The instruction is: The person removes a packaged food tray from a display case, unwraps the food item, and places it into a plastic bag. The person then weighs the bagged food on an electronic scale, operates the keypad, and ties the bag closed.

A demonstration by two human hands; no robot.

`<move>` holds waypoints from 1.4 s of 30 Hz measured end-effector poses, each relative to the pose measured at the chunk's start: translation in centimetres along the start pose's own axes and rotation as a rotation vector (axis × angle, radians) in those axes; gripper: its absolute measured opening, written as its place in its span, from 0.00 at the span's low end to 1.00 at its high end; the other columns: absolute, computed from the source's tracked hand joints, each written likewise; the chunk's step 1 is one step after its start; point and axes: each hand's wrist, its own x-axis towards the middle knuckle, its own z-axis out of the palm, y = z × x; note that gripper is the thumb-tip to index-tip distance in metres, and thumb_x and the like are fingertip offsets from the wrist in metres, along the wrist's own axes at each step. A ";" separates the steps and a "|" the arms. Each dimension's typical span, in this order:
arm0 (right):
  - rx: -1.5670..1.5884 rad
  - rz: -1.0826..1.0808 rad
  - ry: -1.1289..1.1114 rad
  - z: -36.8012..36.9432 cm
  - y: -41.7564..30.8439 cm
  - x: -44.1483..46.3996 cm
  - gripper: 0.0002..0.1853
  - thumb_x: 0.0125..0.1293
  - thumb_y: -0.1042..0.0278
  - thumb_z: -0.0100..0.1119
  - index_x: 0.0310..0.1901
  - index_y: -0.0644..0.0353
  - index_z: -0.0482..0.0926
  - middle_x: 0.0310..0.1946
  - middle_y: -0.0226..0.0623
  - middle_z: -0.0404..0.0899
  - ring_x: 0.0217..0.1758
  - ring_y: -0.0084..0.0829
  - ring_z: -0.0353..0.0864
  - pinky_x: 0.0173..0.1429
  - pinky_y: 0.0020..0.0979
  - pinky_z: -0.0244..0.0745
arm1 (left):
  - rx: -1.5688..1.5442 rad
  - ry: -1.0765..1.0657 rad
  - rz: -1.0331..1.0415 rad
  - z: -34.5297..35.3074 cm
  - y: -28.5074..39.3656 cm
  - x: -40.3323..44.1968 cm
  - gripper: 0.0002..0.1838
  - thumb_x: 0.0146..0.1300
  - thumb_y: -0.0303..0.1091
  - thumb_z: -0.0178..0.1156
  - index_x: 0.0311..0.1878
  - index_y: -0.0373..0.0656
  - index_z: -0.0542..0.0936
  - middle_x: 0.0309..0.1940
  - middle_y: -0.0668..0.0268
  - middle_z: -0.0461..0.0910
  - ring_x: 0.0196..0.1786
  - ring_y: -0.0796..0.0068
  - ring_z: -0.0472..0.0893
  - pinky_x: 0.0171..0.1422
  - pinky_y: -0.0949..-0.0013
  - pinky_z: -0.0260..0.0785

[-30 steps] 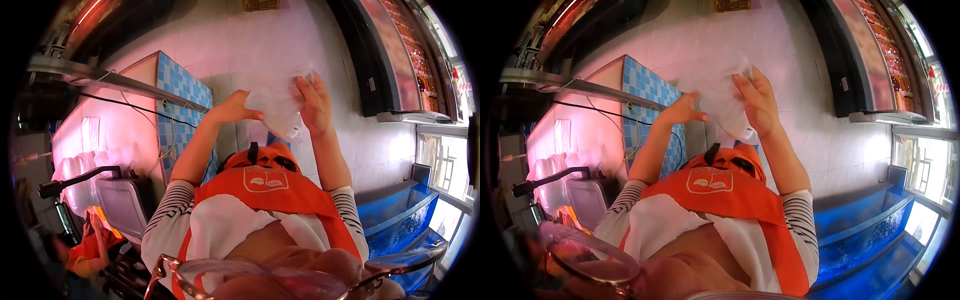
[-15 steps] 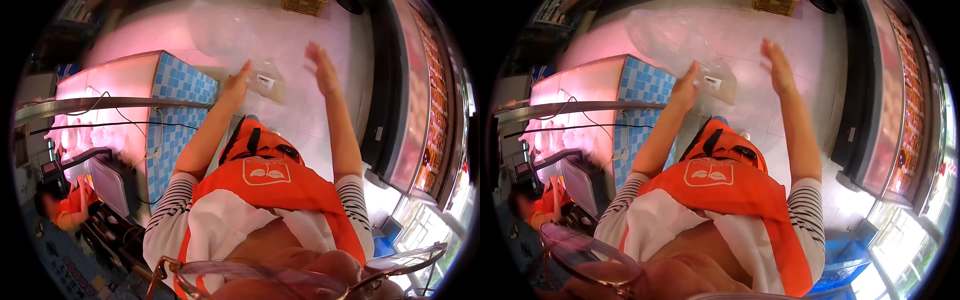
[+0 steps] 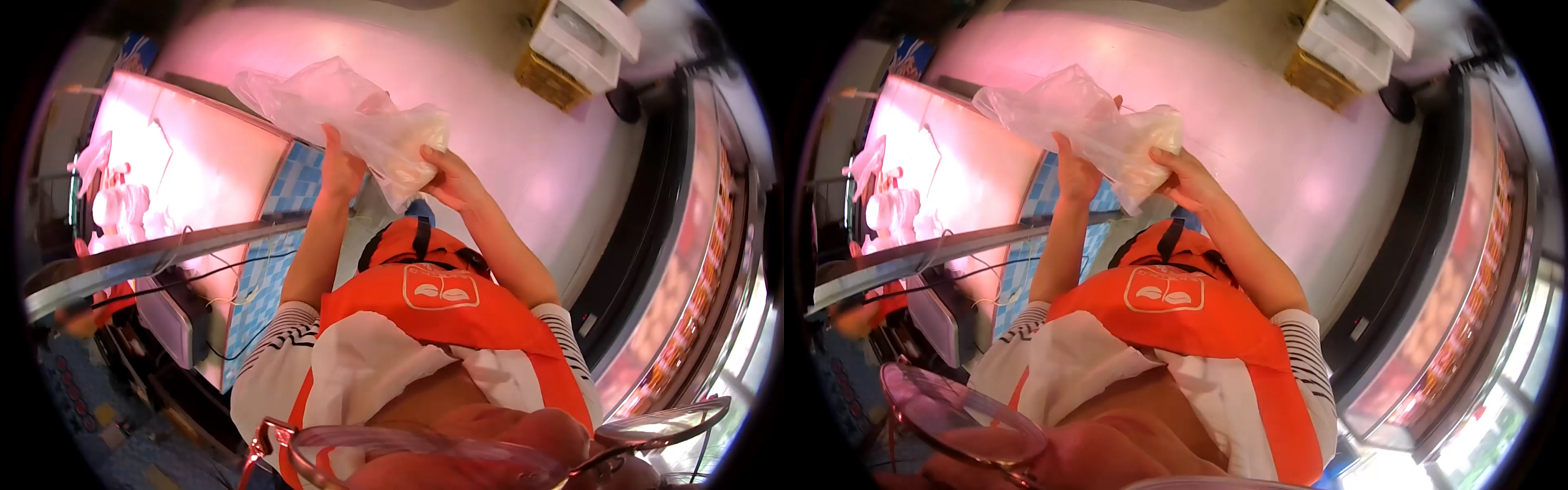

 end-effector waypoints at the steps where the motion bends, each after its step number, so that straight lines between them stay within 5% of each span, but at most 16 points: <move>1: -0.103 -0.026 0.009 0.5 -2.2 1.5 0.38 0.56 0.54 0.60 0.63 0.60 0.52 0.57 0.41 0.63 0.60 0.38 0.65 0.57 0.40 0.68 | 0.000 0.003 0.024 -0.3 0.2 1.7 0.48 0.54 0.71 0.37 0.66 0.39 0.51 0.64 0.54 0.57 0.65 0.58 0.59 0.68 0.56 0.51; 8: -0.511 -0.214 0.021 0.5 -9.6 11.6 0.37 0.54 0.67 0.61 0.62 0.64 0.52 0.56 0.42 0.62 0.62 0.32 0.60 0.61 0.35 0.62 | -0.062 0.008 -0.026 -1.7 -0.2 10.0 0.59 0.40 0.77 0.50 0.68 0.43 0.48 0.64 0.59 0.56 0.65 0.63 0.58 0.68 0.59 0.52; 11: -0.476 -0.161 -0.088 0.0 -12.3 14.7 0.42 0.57 0.50 0.59 0.64 0.63 0.49 0.60 0.43 0.59 0.64 0.36 0.58 0.63 0.38 0.60 | 0.003 0.093 0.041 -1.9 -0.1 13.4 0.59 0.41 0.72 0.57 0.68 0.41 0.48 0.64 0.60 0.57 0.65 0.63 0.60 0.66 0.60 0.54; 14: 0.010 0.075 -0.240 -1.9 -16.2 18.6 0.44 0.58 0.36 0.47 0.65 0.61 0.49 0.63 0.42 0.55 0.67 0.38 0.54 0.66 0.42 0.54 | 0.077 0.080 0.076 -2.0 0.8 17.0 0.56 0.42 0.63 0.64 0.67 0.39 0.50 0.65 0.59 0.54 0.66 0.68 0.58 0.66 0.65 0.55; 15: 0.223 0.123 -0.311 -2.2 -17.4 19.6 0.46 0.57 0.28 0.36 0.66 0.60 0.49 0.66 0.40 0.52 0.68 0.39 0.52 0.67 0.45 0.52 | 0.248 0.136 0.078 -1.1 1.6 18.2 0.62 0.33 0.64 0.68 0.67 0.37 0.50 0.65 0.58 0.56 0.66 0.64 0.58 0.67 0.60 0.53; 17: 0.512 0.221 -0.415 -2.7 -19.7 21.9 0.42 0.58 0.30 0.37 0.65 0.57 0.53 0.65 0.39 0.54 0.67 0.39 0.54 0.68 0.45 0.50 | 0.467 0.091 0.187 0.1 2.7 21.0 0.65 0.28 0.65 0.70 0.67 0.38 0.50 0.66 0.56 0.53 0.67 0.62 0.55 0.69 0.60 0.49; 18: 0.540 0.220 -0.501 -3.2 -20.7 23.1 0.34 0.63 0.39 0.40 0.63 0.55 0.57 0.63 0.35 0.58 0.66 0.35 0.56 0.68 0.41 0.50 | 0.506 0.075 0.287 1.5 3.3 22.5 0.63 0.32 0.60 0.72 0.67 0.38 0.49 0.66 0.54 0.51 0.68 0.60 0.53 0.70 0.59 0.45; 21: -0.154 -0.071 -0.503 -5.1 -22.6 26.8 0.29 0.63 0.48 0.44 0.62 0.55 0.60 0.61 0.33 0.61 0.65 0.32 0.58 0.67 0.38 0.52 | 0.688 0.181 0.426 2.9 2.8 26.1 0.57 0.38 0.51 0.72 0.67 0.39 0.50 0.67 0.56 0.51 0.68 0.65 0.53 0.70 0.62 0.44; 28: -0.089 0.363 -0.520 -6.1 -23.2 33.9 0.28 0.64 0.48 0.43 0.61 0.55 0.61 0.60 0.35 0.62 0.64 0.33 0.60 0.66 0.38 0.53 | 0.795 0.518 0.369 3.4 3.1 27.7 0.48 0.42 0.45 0.70 0.64 0.38 0.56 0.61 0.59 0.61 0.62 0.70 0.60 0.67 0.65 0.50; 34: -0.027 0.707 -0.555 -5.0 -19.2 38.9 0.27 0.64 0.49 0.43 0.60 0.56 0.61 0.59 0.36 0.63 0.62 0.34 0.61 0.65 0.39 0.55 | 0.670 0.608 0.267 -1.7 5.2 29.3 0.40 0.46 0.39 0.68 0.62 0.38 0.62 0.56 0.61 0.69 0.58 0.75 0.67 0.65 0.68 0.55; 40: -0.066 0.824 -0.582 -0.9 -15.3 48.5 0.26 0.64 0.49 0.43 0.59 0.56 0.62 0.58 0.37 0.64 0.61 0.34 0.63 0.64 0.39 0.56 | 0.764 0.504 0.371 -9.2 9.3 30.5 0.23 0.53 0.35 0.62 0.51 0.38 0.70 0.48 0.61 0.71 0.52 0.71 0.69 0.56 0.68 0.62; 42: -0.094 0.839 -0.592 1.5 -14.1 52.2 0.26 0.64 0.49 0.43 0.59 0.57 0.62 0.58 0.38 0.65 0.61 0.35 0.63 0.64 0.40 0.57 | 0.812 0.739 0.504 -10.1 12.7 31.8 0.20 0.54 0.35 0.61 0.48 0.38 0.72 0.45 0.61 0.73 0.48 0.72 0.71 0.52 0.69 0.64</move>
